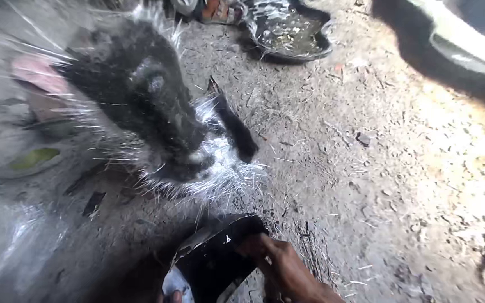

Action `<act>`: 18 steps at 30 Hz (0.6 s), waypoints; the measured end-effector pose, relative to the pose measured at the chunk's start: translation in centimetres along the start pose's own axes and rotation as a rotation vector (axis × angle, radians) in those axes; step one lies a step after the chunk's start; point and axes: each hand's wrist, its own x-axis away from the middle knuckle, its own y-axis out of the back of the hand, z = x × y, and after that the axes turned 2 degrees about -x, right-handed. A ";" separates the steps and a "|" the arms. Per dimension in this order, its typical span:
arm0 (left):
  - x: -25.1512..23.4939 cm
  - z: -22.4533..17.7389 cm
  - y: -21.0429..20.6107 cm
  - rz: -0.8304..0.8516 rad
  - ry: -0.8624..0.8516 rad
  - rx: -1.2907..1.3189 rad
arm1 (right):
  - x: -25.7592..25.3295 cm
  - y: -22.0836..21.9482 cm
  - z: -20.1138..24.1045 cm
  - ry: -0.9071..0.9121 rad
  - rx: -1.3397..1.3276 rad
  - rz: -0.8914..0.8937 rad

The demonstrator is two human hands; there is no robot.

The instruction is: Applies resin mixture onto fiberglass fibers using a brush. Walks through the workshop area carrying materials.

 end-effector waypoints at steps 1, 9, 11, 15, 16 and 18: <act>-0.3 -0.6 -0.4 -0.027 -0.046 0.001 | -0.3 0.3 -0.3 -0.025 0.066 -0.037; -2.8 -7.0 -2.6 -0.040 -0.412 -0.100 | 0.8 2.9 -1.7 -0.266 0.000 -0.112; -3.2 -7.5 -3.6 -0.064 -0.478 -0.091 | 1.2 2.6 -1.7 -0.315 0.073 -0.111; -4.1 -8.2 -4.6 -0.091 -0.531 -0.034 | 2.7 2.8 -2.4 -0.373 -0.302 -0.116; -4.3 -8.3 -4.5 -0.092 -0.511 -0.020 | 3.0 3.3 -2.7 -0.432 -0.492 -0.187; -4.7 -8.3 -3.9 -0.100 -0.459 -0.004 | 3.1 4.8 -2.6 -0.565 -0.787 -0.355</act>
